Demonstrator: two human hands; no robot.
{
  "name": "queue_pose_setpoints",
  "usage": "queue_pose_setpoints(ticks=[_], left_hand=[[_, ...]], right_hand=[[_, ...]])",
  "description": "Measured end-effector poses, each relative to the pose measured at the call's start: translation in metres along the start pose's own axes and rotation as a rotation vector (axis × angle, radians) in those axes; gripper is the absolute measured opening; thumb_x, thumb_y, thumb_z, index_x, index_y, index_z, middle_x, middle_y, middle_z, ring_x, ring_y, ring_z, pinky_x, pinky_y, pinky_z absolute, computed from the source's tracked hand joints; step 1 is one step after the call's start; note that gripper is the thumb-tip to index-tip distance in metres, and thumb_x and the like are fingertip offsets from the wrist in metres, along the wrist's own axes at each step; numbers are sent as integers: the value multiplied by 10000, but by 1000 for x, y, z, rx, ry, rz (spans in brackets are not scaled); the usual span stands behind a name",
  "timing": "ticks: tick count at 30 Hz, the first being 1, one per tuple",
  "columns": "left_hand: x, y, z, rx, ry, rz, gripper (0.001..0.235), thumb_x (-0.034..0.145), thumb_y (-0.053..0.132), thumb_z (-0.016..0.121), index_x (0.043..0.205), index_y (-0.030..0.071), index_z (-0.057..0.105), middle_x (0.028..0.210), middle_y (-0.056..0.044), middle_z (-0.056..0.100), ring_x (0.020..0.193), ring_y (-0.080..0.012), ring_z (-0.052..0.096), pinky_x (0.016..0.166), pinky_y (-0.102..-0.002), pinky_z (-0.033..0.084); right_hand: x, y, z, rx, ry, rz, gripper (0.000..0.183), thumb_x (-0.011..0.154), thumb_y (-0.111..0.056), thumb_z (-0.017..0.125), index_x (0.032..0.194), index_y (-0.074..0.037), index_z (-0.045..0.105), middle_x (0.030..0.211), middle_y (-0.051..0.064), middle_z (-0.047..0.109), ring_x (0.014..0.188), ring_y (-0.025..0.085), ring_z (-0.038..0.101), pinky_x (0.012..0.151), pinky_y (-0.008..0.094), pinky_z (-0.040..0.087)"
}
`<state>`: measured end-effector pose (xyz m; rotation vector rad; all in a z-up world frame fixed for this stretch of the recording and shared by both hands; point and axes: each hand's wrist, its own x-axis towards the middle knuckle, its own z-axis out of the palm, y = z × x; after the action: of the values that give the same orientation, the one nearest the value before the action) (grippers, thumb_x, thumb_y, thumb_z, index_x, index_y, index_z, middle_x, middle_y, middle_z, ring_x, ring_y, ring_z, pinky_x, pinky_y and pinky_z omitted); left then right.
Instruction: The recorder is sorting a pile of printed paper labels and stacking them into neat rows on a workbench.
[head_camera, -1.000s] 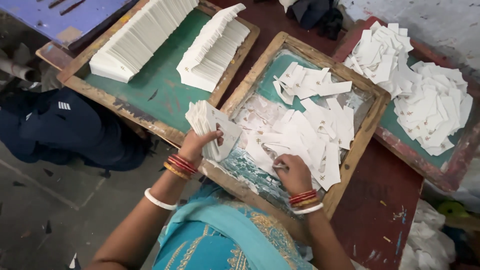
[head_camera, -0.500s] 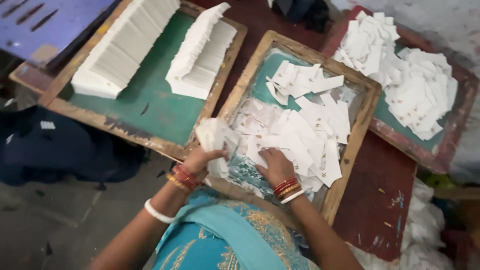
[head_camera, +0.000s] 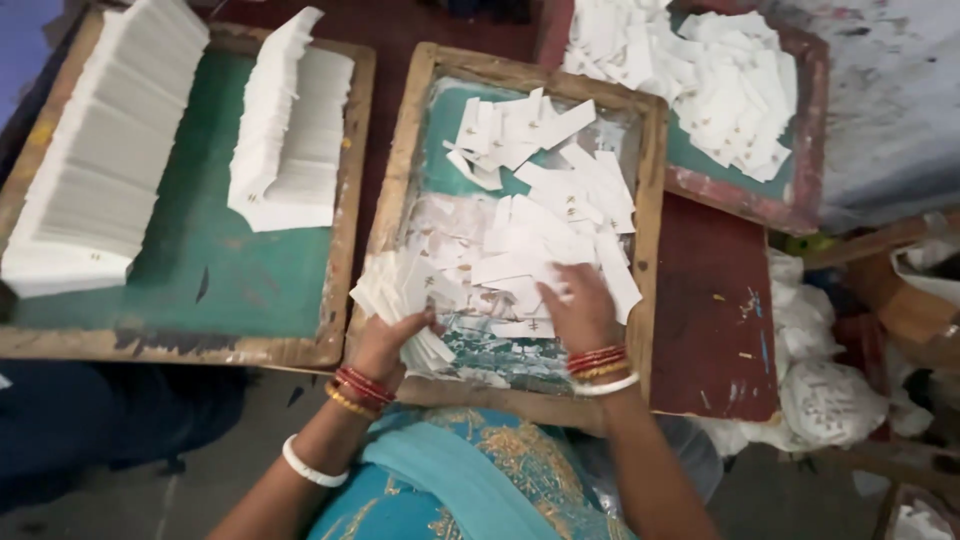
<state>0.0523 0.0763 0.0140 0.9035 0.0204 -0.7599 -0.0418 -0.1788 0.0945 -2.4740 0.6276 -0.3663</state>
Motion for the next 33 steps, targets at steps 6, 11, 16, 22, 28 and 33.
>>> queue_pose_setpoints(ticks=[6,11,16,22,28,33], left_hand=[[13,19,-14,66,24,-12,354,801,75,754,1129,33,627,910,-55,689,807,-199,695,697,-361,573],[25,37,-1,537,-6,-71,356,801,156,827,1100,23,687,943,-67,738,852,-173,704,777,-321,564],[28,-3,24,688,-385,-250,423,764,236,834,1128,93,673,959,-58,737,863,-172,707,782,-312,605],[29,-2,9,379,-218,-230,314,741,96,811,1015,-23,716,894,-106,771,789,-206,743,743,-339,606],[41,9,-31,308,21,-40,299,770,93,805,1031,18,680,847,-65,703,724,-202,683,657,-350,548],[45,30,-51,677,-114,61,483,725,169,885,1146,28,696,947,-32,719,875,-142,674,783,-325,564]], right_hand=[[-18,71,3,-40,-46,-26,180,829,-163,804,924,-61,691,951,73,712,874,230,708,742,367,566],[-31,27,-26,149,-274,-322,147,777,-90,749,920,-122,766,940,44,768,887,224,726,783,369,575],[-20,-24,0,-24,-359,-588,105,842,-142,752,946,-141,766,908,31,758,860,219,706,768,353,572],[40,9,28,-100,-108,-286,256,826,-209,778,1065,-119,758,943,87,699,891,282,668,778,399,553],[30,10,28,-312,160,-364,222,715,-180,800,911,-116,716,955,71,699,903,318,627,794,433,539],[-10,3,-13,102,-332,-429,97,766,-129,796,844,-184,778,817,-36,748,823,190,692,695,343,558]])
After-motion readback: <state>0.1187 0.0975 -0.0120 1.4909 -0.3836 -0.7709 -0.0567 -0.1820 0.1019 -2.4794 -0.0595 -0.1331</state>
